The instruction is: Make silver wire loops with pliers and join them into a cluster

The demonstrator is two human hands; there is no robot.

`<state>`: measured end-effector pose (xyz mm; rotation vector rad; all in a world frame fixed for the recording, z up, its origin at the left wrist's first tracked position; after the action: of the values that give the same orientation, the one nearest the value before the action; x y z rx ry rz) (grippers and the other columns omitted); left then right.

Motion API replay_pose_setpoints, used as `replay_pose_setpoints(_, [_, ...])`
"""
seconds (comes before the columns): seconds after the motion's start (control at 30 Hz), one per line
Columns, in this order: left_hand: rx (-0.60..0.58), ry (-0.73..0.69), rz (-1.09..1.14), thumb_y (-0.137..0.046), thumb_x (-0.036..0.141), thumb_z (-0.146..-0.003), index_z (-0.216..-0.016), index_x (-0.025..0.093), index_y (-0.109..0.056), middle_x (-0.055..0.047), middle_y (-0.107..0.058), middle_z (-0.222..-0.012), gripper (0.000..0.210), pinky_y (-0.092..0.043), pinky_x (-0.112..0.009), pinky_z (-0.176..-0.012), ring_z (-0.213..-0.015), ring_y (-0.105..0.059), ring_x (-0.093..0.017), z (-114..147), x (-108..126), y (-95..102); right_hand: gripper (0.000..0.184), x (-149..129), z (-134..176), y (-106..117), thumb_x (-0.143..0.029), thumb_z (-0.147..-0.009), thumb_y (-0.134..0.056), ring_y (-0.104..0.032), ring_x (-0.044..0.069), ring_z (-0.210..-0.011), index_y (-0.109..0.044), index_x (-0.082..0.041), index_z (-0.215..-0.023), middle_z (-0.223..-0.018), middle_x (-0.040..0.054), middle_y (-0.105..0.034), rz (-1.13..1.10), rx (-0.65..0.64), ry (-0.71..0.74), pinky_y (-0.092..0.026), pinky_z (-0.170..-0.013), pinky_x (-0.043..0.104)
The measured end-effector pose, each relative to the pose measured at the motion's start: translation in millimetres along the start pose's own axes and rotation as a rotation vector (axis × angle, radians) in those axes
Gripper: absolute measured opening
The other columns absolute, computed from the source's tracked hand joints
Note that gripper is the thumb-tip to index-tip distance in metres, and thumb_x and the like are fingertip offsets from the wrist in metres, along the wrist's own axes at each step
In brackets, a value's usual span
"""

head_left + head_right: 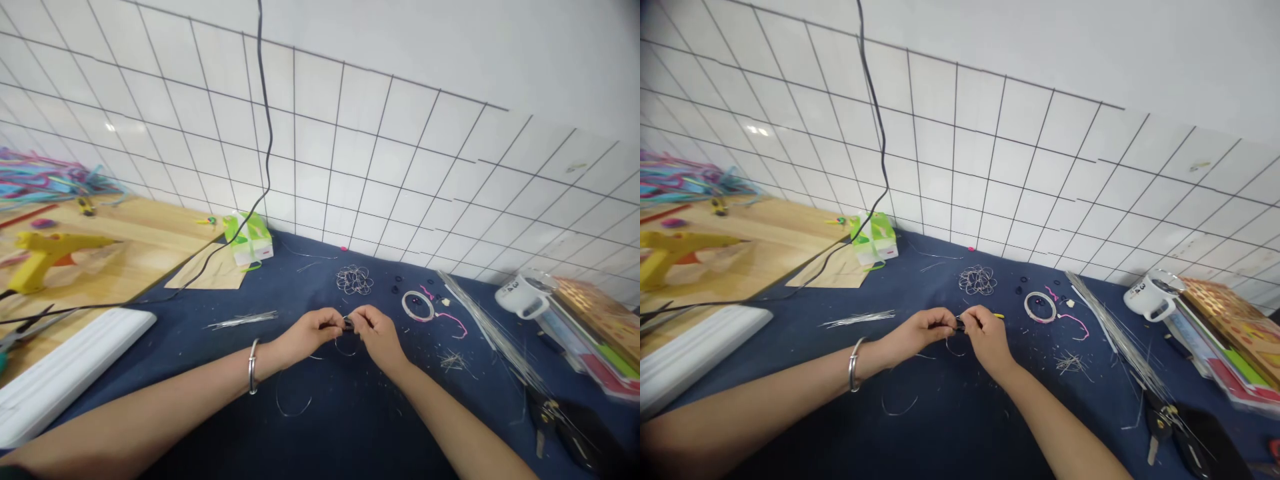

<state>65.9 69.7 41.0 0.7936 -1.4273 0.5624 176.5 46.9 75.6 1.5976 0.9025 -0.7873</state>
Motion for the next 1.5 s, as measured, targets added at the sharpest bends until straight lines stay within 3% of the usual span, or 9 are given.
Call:
replay_pose_setpoints(0.13, [-0.044, 0.073, 0.373, -0.049, 0.033, -0.083, -0.088, 0.016, -0.055, -0.003, -0.059, -0.081, 0.019, -0.043, -0.028, -0.07, -0.072, -0.057, -0.014, 4, -1, -8.8, 0.02, 9, 0, -6, -0.033, -0.083, -0.045, -0.047, 0.01, -0.054, -0.055, -0.018, -0.075, -0.061, -0.0029, -0.052, -0.158, -0.03, -0.077, -0.038, -0.053, 0.021])
replay_pose_setpoints(0.23, [-0.054, 0.099, 0.494, -0.053, 0.032, -0.082, -0.087, 0.014, -0.055, -0.003, -0.058, -0.076, 0.018, -0.043, -0.027, -0.066, -0.065, -0.056, -0.012, 5, -3, -9.7, 0.023, 14, 2, -18, -0.038, -0.083, -0.044, -0.048, 0.009, -0.052, -0.054, -0.018, -0.081, -0.061, -0.0024, -0.053, -0.34, -0.124, -0.152, -0.036, -0.045, 0.02])
replay_pose_setpoints(0.43, [-0.032, 0.078, 0.471, -0.053, 0.027, -0.082, -0.083, 0.013, -0.056, -0.002, -0.057, -0.07, 0.015, -0.04, -0.023, -0.06, -0.059, -0.052, -0.01, 3, -1, -2.1, 0.024, 14, 4, -27, -0.039, -0.084, -0.044, -0.047, 0.008, -0.047, -0.053, -0.017, -0.08, -0.054, -0.004, -0.05, -0.413, -0.194, -0.142, -0.035, -0.041, 0.018])
replay_pose_setpoints(0.73, [-0.128, 0.104, 0.385, -0.054, 0.026, -0.08, -0.082, 0.012, -0.058, -0.001, -0.056, -0.065, 0.014, -0.037, -0.023, -0.054, -0.054, -0.048, -0.01, -3, 1, 11.6, 0.021, 13, 4, -32, -0.034, -0.085, -0.044, -0.048, 0.008, -0.05, -0.055, -0.017, -0.079, -0.063, -0.0006, -0.058, -0.374, -0.311, -0.097, -0.035, -0.045, 0.019])
replay_pose_setpoints(1.03, [-0.213, 0.095, 0.299, -0.054, 0.026, -0.08, -0.08, 0.012, -0.058, -0.001, -0.055, -0.064, 0.014, -0.038, -0.023, -0.054, -0.055, -0.047, -0.01, -1, 4, -1.1, 0.02, 17, 10, -44, -0.032, -0.085, -0.045, -0.054, 0.01, -0.051, -0.056, -0.017, -0.079, -0.049, -0.0056, -0.045, -0.498, -0.384, -0.177, -0.032, -0.044, 0.018])
replay_pose_setpoints(1.3, [-0.207, 0.124, 0.308, -0.056, 0.026, -0.079, -0.079, 0.013, -0.059, -0.001, -0.056, -0.065, 0.014, -0.04, -0.024, -0.055, -0.055, -0.05, -0.01, -2, -2, 3.3, 0.016, 23, 10, -46, -0.027, -0.081, -0.049, -0.053, 0.01, -0.052, -0.057, -0.016, -0.074, -0.05, -0.0035, -0.05, -0.502, -0.385, -0.201, -0.033, -0.045, 0.019])
replay_pose_setpoints(1.5, [-0.187, 0.147, 0.685, -0.046, 0.035, -0.086, -0.101, 0.011, -0.058, -0.013, -0.062, -0.091, 0.031, -0.041, -0.038, -0.082, -0.086, -0.06, -0.022, 0, -5, -6.6, 0.019, 32, 6, -33, -0.035, -0.083, -0.049, -0.052, 0.011, -0.055, -0.055, -0.017, -0.079, -0.056, -0.004, -0.047, -0.701, -0.165, -0.224, -0.042, -0.049, 0.022])
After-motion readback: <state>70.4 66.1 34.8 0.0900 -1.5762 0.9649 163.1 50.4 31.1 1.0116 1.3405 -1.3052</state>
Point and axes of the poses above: each hand's wrist, its own z-axis away from the middle knuckle, its own y-axis out of the back of the hand, x = y × z, the point moved 10 cm from there along -z, towards the middle knuckle
